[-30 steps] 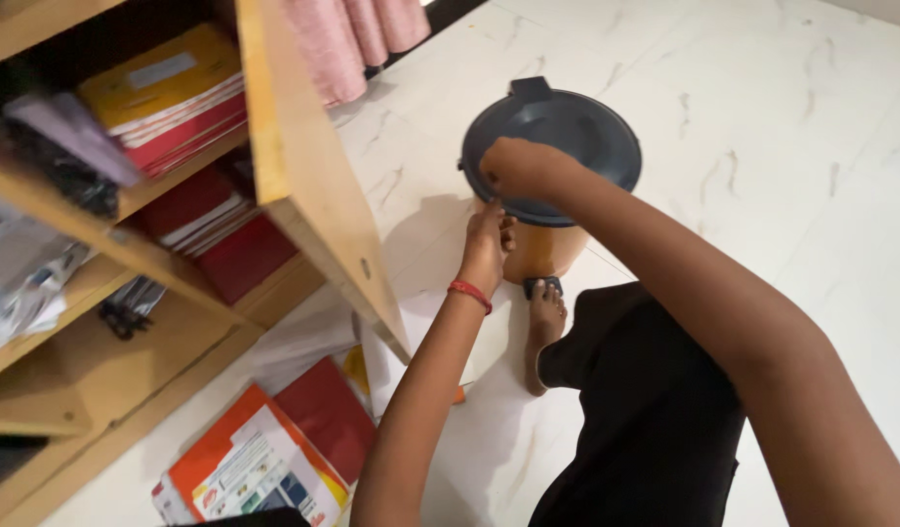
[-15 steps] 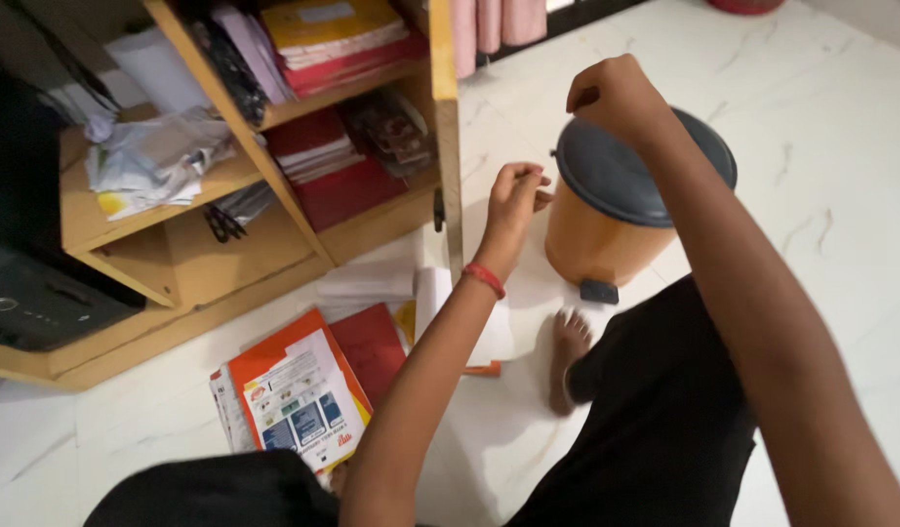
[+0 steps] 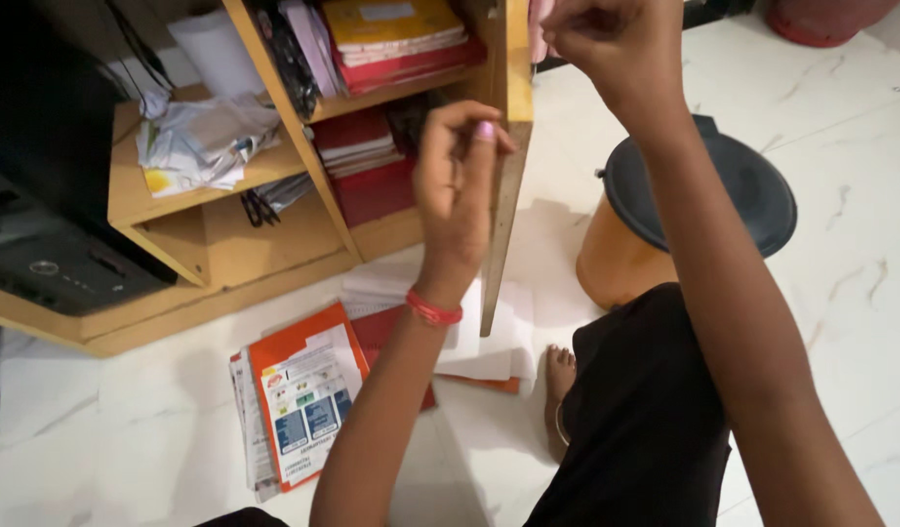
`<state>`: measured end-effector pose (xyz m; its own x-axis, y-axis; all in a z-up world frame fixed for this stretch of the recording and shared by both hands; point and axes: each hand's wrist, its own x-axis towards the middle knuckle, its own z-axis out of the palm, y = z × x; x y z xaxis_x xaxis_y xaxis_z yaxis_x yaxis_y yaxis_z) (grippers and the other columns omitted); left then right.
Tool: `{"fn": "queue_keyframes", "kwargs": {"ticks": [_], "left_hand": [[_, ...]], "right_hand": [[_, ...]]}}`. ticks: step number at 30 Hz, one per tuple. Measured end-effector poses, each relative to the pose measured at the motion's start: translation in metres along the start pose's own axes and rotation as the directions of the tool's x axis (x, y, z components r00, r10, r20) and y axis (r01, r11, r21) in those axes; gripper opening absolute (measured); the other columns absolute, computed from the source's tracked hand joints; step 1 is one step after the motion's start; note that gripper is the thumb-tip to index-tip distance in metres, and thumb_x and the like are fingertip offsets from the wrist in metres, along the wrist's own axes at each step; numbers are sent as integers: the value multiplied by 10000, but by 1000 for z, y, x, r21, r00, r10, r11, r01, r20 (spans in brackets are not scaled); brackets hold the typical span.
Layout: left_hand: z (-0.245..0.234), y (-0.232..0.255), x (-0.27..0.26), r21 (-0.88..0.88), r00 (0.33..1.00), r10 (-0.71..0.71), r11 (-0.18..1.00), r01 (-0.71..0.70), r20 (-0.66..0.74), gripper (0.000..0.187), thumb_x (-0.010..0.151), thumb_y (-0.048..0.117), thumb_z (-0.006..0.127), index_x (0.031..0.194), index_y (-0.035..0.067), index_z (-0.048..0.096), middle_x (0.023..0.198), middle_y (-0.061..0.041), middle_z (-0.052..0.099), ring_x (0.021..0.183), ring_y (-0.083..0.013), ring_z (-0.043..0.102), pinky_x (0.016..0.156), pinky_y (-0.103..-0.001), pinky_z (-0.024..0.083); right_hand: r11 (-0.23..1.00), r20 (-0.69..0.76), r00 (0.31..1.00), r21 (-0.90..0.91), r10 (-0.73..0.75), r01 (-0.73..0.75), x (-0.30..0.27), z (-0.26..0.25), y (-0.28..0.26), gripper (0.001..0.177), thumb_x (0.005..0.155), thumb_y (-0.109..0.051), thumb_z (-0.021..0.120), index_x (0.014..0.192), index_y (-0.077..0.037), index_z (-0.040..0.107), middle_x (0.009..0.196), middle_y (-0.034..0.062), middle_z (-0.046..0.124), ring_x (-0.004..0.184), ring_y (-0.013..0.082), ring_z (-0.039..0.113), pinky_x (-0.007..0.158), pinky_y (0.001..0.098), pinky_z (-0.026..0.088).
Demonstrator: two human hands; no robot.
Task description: The person sits on the floor and organizes a pile of papers, notebooks, and envelopes. They sort through the items, place some into a cabinet, and discard others into a nearby trash bin.
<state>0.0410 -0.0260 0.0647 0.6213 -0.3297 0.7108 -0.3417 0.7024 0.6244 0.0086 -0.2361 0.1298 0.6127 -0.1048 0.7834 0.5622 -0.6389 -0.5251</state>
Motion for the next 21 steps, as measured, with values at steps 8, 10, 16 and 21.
{"fn": "queue_keyframes", "kwargs": {"ticks": [8, 10, 16, 21], "left_hand": [[-31, -12, -18, -29, 988, -114, 993, 112, -107, 111, 1131, 91, 512, 1205, 31, 569, 1010, -29, 590, 961, -96, 575, 943, -281, 528], [-33, -18, -20, -46, 991, -100, 994, 96, -86, 108, 1134, 92, 516, 1204, 30, 570, 1011, -28, 586, 962, -98, 574, 951, -293, 538], [-27, -31, -20, -89, 990, -132, 988, 126, -56, 108, 1133, 93, 518, 1205, 32, 572, 992, -26, 575, 945, -103, 571, 951, -306, 551], [-22, -48, -18, -95, 987, -154, 984, 148, -53, 115, 1121, 87, 516, 1199, 30, 577, 1003, -38, 592, 956, -117, 579, 946, -301, 523]], "right_hand": [[984, 307, 951, -178, 35, 22, 7, 34, -45, 92, 1023, 22, 774, 1105, -19, 770, 1022, 64, 749, 911, 126, 710, 794, 254, 579], [968, 329, 935, -248, 128, -45, 12, 29, -52, 99, 1005, 1, 768, 1098, -32, 775, 1034, 46, 769, 900, 116, 709, 778, 250, 575], [924, 279, 911, -318, 304, -211, 2, 13, -69, 109, 970, -21, 737, 1069, -49, 773, 978, 36, 766, 889, 114, 727, 738, 258, 560], [934, 311, 908, -305, 282, -186, -2, -9, -66, 97, 971, -29, 735, 1067, -24, 749, 1028, 49, 764, 990, 134, 757, 844, 250, 597]]}}
